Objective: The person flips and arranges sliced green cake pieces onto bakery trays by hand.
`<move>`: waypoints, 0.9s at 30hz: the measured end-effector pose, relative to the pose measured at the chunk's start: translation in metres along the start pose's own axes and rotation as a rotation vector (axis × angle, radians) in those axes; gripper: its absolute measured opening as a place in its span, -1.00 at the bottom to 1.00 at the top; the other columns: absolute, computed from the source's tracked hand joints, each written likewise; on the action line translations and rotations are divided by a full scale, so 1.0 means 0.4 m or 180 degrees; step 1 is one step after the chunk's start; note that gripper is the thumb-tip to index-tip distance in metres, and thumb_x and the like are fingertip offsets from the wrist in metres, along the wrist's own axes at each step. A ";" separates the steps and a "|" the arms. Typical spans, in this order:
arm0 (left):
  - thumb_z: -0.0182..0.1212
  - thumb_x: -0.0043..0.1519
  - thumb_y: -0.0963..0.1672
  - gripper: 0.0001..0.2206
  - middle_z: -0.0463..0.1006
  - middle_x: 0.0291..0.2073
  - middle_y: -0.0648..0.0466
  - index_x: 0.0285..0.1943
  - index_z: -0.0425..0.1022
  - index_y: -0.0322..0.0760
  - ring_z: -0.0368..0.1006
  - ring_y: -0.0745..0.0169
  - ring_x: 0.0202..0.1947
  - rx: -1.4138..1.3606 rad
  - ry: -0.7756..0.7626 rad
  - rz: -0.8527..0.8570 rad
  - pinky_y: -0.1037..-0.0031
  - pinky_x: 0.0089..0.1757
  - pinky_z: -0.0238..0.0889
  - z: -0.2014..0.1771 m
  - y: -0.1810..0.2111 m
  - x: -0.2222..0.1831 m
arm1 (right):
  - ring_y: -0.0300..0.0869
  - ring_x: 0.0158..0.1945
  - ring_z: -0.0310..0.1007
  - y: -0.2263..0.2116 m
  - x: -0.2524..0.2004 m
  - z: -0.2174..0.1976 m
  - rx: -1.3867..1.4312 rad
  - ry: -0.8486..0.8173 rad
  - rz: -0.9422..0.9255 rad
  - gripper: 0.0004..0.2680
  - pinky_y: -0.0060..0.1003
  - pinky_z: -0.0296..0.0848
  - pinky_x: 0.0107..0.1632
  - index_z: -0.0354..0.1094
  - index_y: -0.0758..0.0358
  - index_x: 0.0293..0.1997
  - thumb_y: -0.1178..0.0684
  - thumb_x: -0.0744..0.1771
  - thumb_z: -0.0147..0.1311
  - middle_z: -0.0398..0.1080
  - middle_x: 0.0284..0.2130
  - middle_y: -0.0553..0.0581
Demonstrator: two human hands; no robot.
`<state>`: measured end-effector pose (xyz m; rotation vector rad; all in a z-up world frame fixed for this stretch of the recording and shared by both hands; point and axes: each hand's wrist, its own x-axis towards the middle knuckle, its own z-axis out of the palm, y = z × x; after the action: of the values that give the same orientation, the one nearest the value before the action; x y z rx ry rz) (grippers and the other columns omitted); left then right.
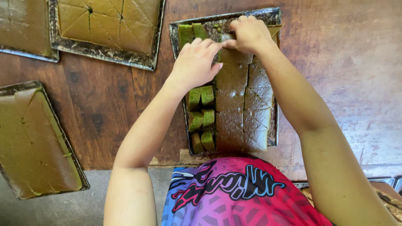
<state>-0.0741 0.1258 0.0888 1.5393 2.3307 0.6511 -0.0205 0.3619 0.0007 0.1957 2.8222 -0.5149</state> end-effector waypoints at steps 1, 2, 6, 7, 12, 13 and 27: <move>0.37 0.19 -0.02 -0.62 0.53 -0.04 -0.05 0.08 0.50 -0.30 0.41 -0.03 0.00 0.0184 0.0004 -0.0055 0.15 -0.05 0.27 0.006 -0.005 0.019 | 0.17 0.06 0.37 0.002 0.001 -0.004 -0.0040 -0.0195 0.0007 -0.60 0.08 0.37 0.05 0.49 0.20 -0.04 -0.33 0.27 0.32 0.41 -0.09 0.28; 0.37 0.19 -0.02 -0.62 0.53 -0.04 -0.05 0.08 0.50 -0.30 0.41 -0.03 0.00 0.0173 -0.0021 -0.0050 0.15 -0.05 0.27 0.011 -0.013 0.039 | 0.16 0.06 0.37 0.004 -0.001 -0.008 -0.0078 -0.0390 0.0013 -0.61 0.07 0.37 0.04 0.52 0.17 -0.12 -0.36 0.26 0.34 0.40 -0.12 0.27; 0.39 0.19 -0.03 -0.72 0.54 -0.06 0.00 -0.07 0.57 -0.29 0.40 -0.01 0.04 0.0597 -0.0026 -0.0153 0.13 0.02 0.22 0.040 -0.051 0.125 | 0.13 0.01 0.42 0.052 -0.021 -0.038 0.0670 0.0015 -0.0427 -0.74 0.01 0.40 0.03 0.54 0.13 -0.07 -0.18 0.31 0.33 0.41 -0.16 0.25; 0.39 0.20 -0.04 -0.75 0.55 -0.07 0.02 -0.08 0.59 -0.27 0.40 0.00 0.06 0.0725 -0.0091 -0.0156 0.12 0.05 0.21 0.052 -0.058 0.141 | 0.11 0.02 0.43 0.065 -0.029 -0.045 0.0799 0.0215 -0.0617 -0.78 -0.01 0.41 0.05 0.54 0.12 -0.01 -0.13 0.35 0.30 0.42 -0.12 0.22; 0.45 0.02 0.10 -0.52 0.56 -0.08 -0.01 -0.08 0.60 -0.27 0.38 -0.04 0.10 0.0946 -0.0735 0.0085 0.02 0.09 0.13 0.156 -0.032 0.225 | 0.12 0.02 0.44 0.102 -0.065 -0.066 0.0806 0.0471 -0.0787 -0.80 -0.02 0.42 0.02 0.52 0.15 0.06 -0.05 0.38 0.29 0.44 -0.10 0.21; 0.48 -0.08 0.19 -0.39 0.56 -0.07 -0.04 -0.08 0.59 -0.30 0.36 -0.09 0.11 0.0983 -0.0872 0.0150 -0.07 0.13 0.07 0.170 -0.027 0.231 | 0.12 -0.02 0.45 0.104 -0.071 -0.068 0.0837 0.0399 -0.0651 -0.77 -0.01 0.41 -0.01 0.50 0.16 0.08 -0.05 0.36 0.31 0.44 -0.14 0.22; 0.53 0.14 -0.05 -0.50 0.51 -0.06 0.05 0.19 0.35 -0.12 0.51 0.05 0.02 -0.1113 0.0642 0.0001 0.24 0.04 0.34 0.004 -0.009 0.044 | 0.00 -0.02 0.57 0.062 -0.030 -0.149 0.1044 0.0685 -0.0853 -0.76 -0.11 0.51 0.02 0.47 0.34 0.07 0.00 0.39 0.29 0.55 -0.09 0.24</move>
<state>-0.0831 0.1411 0.0859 1.3679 2.1983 1.1909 -0.0184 0.4055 0.0496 -0.0730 2.9699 -1.0777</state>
